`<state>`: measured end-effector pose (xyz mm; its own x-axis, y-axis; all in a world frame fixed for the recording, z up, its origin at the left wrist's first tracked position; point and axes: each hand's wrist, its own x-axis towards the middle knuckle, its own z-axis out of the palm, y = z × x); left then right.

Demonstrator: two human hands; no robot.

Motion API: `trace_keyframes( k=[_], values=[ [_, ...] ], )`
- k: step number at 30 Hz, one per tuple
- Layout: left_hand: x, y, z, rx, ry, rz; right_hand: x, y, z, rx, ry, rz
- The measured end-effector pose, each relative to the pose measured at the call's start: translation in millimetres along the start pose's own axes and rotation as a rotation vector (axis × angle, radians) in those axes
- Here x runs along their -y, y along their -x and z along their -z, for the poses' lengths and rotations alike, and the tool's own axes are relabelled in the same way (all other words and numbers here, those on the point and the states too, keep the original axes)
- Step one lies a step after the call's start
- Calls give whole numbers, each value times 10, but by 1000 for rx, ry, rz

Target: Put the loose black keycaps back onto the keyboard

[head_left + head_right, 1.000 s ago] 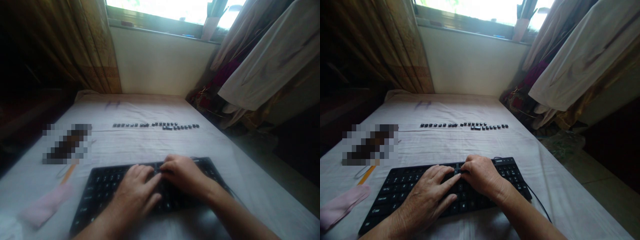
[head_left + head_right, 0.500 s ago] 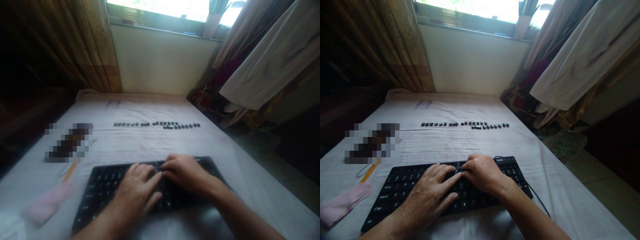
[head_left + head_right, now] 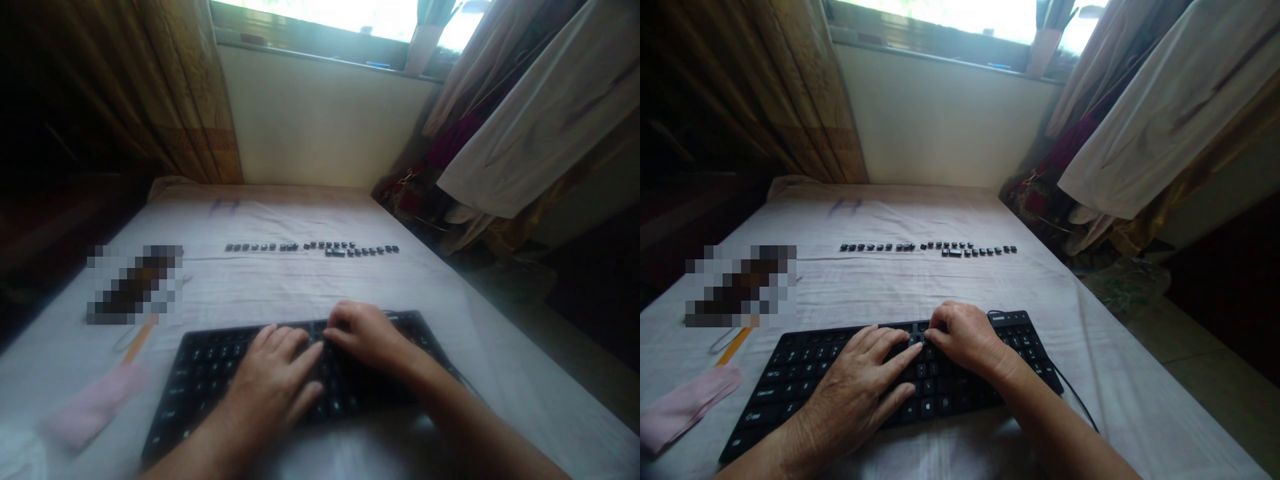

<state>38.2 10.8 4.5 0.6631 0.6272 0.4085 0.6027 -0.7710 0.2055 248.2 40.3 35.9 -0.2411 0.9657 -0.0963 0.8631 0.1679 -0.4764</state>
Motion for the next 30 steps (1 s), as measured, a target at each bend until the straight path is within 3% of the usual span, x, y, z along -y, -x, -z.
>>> trace_keyframes(
  k=[6,9,13,18,24,30],
  values=[
    [-6,7,-14,2,15,11,30,13,-7,-16,9,-1],
    [23,18,3,41,23,21,-15,6,94,8,-32,-7],
    [153,49,56,158,-27,39,-192,-12,293,-56,26,-78],
    [346,82,100,254,-23,94,-393,-15,411,127,17,-153],
    [458,94,80,181,-11,143,-360,-36,359,134,-70,-120],
    [678,243,148,43,-56,121,-93,-70,284,143,-30,-65]
  ],
)
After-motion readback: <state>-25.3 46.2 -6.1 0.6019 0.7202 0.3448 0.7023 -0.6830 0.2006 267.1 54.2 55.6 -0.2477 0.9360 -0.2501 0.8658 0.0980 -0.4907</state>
